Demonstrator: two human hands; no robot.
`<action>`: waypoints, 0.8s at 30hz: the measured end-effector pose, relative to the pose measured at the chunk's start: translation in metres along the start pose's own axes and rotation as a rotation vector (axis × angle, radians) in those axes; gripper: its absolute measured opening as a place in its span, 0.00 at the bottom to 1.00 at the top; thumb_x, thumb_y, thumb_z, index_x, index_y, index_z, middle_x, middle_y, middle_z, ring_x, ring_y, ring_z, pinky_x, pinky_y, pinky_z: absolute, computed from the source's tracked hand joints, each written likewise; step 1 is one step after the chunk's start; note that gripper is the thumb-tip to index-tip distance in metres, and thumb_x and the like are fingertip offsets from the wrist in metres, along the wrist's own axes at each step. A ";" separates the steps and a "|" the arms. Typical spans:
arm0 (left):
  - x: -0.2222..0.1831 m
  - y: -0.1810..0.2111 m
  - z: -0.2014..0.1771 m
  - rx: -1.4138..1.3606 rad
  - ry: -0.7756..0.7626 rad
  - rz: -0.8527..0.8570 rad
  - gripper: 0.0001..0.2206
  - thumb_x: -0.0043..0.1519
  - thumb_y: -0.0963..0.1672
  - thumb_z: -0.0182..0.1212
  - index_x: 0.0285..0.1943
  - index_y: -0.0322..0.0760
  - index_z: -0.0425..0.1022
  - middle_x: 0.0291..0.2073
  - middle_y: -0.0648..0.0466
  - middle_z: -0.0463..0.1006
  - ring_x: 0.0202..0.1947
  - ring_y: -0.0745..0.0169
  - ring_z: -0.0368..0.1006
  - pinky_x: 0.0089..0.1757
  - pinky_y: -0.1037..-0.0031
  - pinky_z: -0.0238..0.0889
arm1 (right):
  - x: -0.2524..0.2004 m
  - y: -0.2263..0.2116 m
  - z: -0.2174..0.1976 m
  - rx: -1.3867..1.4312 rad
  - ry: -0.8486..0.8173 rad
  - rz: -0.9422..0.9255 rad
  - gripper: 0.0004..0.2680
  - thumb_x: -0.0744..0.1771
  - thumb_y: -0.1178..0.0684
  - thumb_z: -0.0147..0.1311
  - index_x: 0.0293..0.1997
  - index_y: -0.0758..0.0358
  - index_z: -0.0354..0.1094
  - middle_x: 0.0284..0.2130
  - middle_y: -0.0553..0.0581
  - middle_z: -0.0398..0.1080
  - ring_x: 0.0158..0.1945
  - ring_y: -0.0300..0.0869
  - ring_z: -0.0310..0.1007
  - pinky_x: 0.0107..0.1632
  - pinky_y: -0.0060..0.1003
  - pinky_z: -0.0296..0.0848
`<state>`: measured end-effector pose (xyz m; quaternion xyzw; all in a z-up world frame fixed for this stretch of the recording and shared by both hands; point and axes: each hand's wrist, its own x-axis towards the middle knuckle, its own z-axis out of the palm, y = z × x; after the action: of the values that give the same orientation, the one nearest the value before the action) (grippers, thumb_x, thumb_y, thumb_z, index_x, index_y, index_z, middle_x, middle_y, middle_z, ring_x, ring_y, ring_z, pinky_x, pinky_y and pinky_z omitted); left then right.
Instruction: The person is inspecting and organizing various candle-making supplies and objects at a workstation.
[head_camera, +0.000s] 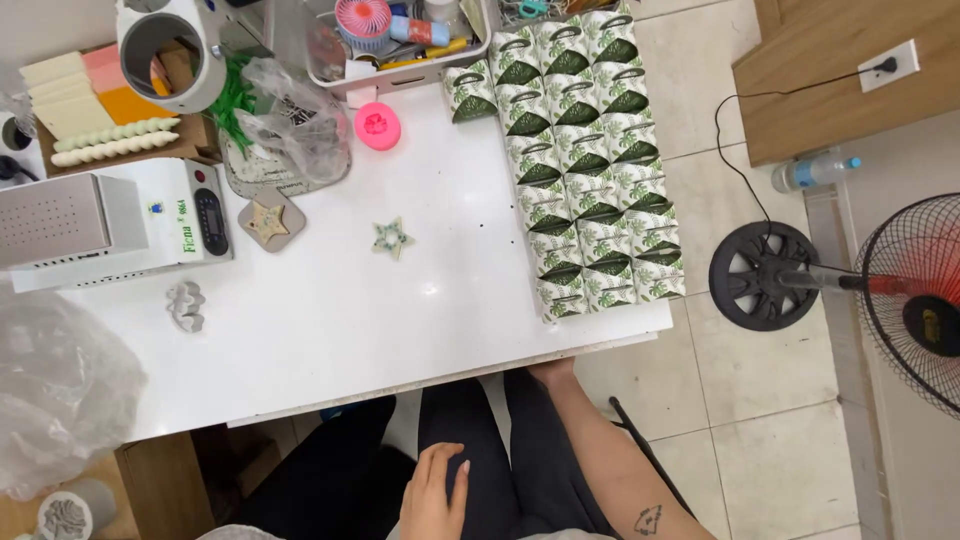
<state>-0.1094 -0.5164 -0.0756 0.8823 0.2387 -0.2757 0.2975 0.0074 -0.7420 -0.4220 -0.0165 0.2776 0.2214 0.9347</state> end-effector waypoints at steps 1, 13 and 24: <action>0.000 0.003 0.001 0.007 -0.005 0.007 0.15 0.63 0.47 0.57 0.58 0.48 0.75 0.54 0.60 0.75 0.55 0.61 0.75 0.52 0.64 0.68 | -0.006 0.003 0.021 0.006 0.000 -0.009 0.24 0.67 0.29 0.28 0.62 0.56 0.51 0.56 0.59 0.56 0.56 0.54 0.56 0.56 0.52 0.55; 0.004 0.025 -0.062 0.053 -0.127 0.386 0.13 0.63 0.45 0.59 0.56 0.40 0.72 0.52 0.50 0.75 0.49 0.44 0.74 0.45 0.59 0.67 | -0.100 0.015 -0.063 0.005 0.496 -0.099 0.25 0.69 0.34 0.35 0.69 0.61 0.59 0.66 0.64 0.63 0.67 0.59 0.62 0.68 0.60 0.60; 0.007 0.023 -0.091 0.093 -0.083 0.709 0.11 0.64 0.43 0.58 0.54 0.33 0.72 0.50 0.46 0.76 0.44 0.44 0.75 0.42 0.58 0.66 | -0.216 0.014 -0.024 -0.902 0.954 -0.156 0.20 0.71 0.38 0.42 0.55 0.66 0.70 0.47 0.66 0.72 0.51 0.60 0.71 0.57 0.57 0.68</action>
<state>-0.0599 -0.4713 -0.0100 0.9110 -0.1075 -0.2013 0.3436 -0.1727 -0.8204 -0.3271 -0.5228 0.5392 0.2160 0.6239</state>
